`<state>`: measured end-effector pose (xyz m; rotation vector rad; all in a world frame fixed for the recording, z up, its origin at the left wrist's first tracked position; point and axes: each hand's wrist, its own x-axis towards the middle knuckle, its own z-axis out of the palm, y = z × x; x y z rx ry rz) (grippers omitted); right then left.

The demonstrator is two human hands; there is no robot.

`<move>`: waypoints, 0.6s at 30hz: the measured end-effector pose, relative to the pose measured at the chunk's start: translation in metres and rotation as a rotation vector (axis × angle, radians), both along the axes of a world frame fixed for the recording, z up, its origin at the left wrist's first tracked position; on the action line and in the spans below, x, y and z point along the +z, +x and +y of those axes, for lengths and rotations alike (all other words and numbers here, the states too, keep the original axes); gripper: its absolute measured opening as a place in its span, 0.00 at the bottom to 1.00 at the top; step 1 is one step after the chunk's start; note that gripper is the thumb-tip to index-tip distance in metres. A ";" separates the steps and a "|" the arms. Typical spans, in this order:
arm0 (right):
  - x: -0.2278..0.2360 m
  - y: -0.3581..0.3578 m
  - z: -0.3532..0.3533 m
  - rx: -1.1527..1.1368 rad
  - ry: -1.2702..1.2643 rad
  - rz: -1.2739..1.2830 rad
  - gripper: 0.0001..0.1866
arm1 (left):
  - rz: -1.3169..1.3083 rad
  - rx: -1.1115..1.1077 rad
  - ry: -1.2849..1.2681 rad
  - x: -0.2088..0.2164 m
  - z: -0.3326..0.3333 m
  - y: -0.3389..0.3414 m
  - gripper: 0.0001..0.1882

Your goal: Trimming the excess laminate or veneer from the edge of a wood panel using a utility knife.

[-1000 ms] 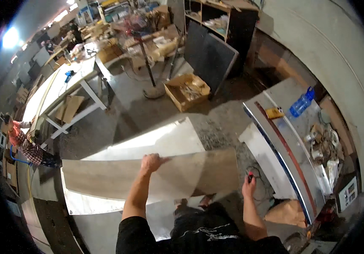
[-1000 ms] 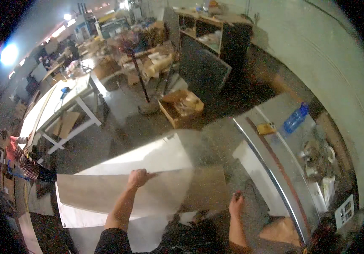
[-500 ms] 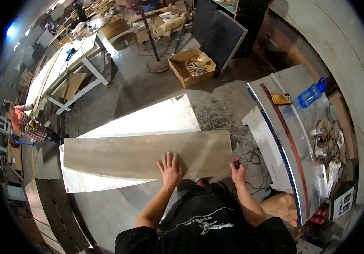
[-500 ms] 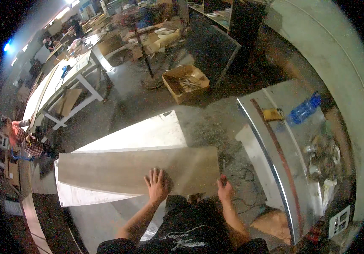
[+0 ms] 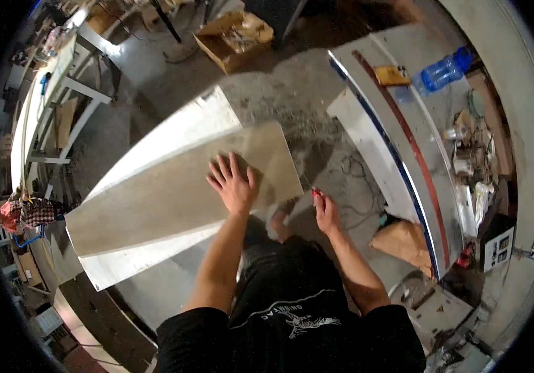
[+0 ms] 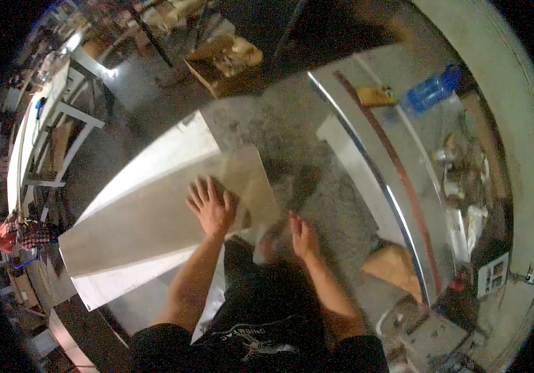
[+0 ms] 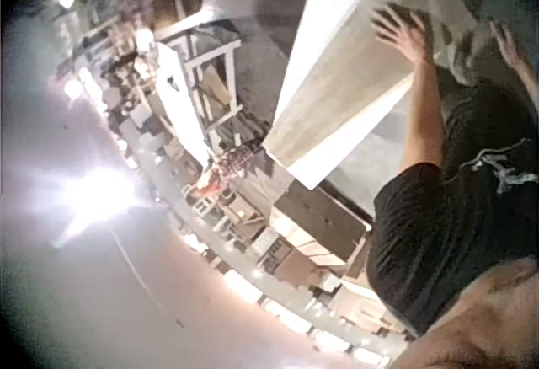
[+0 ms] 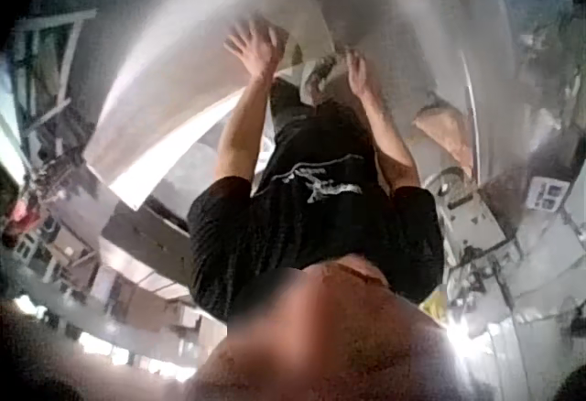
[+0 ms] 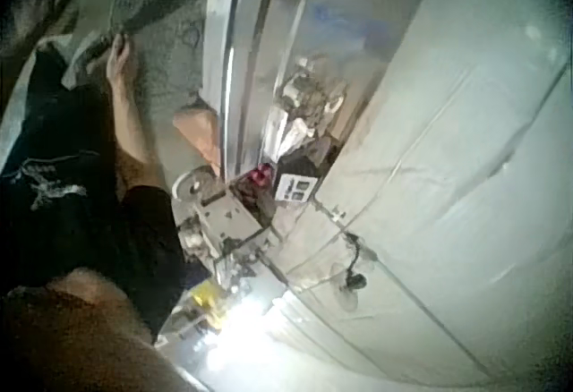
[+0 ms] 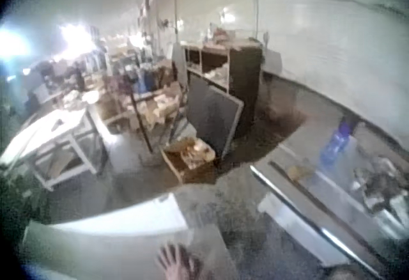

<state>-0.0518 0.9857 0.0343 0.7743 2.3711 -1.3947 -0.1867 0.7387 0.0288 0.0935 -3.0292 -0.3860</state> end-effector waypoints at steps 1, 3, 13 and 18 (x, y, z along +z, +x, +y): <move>0.001 0.007 0.002 0.055 0.092 0.144 0.24 | -0.028 -0.011 -0.001 0.002 0.002 -0.002 0.37; 0.003 0.014 0.000 0.173 0.329 0.366 0.21 | -0.091 0.003 -0.008 0.002 0.004 -0.004 0.37; 0.022 0.014 0.015 0.377 0.557 0.298 0.18 | -0.083 -0.046 -0.094 -0.016 0.001 0.003 0.39; 0.026 -0.014 0.013 0.423 0.607 0.387 0.18 | -0.060 -0.128 -0.123 -0.020 -0.003 0.002 0.40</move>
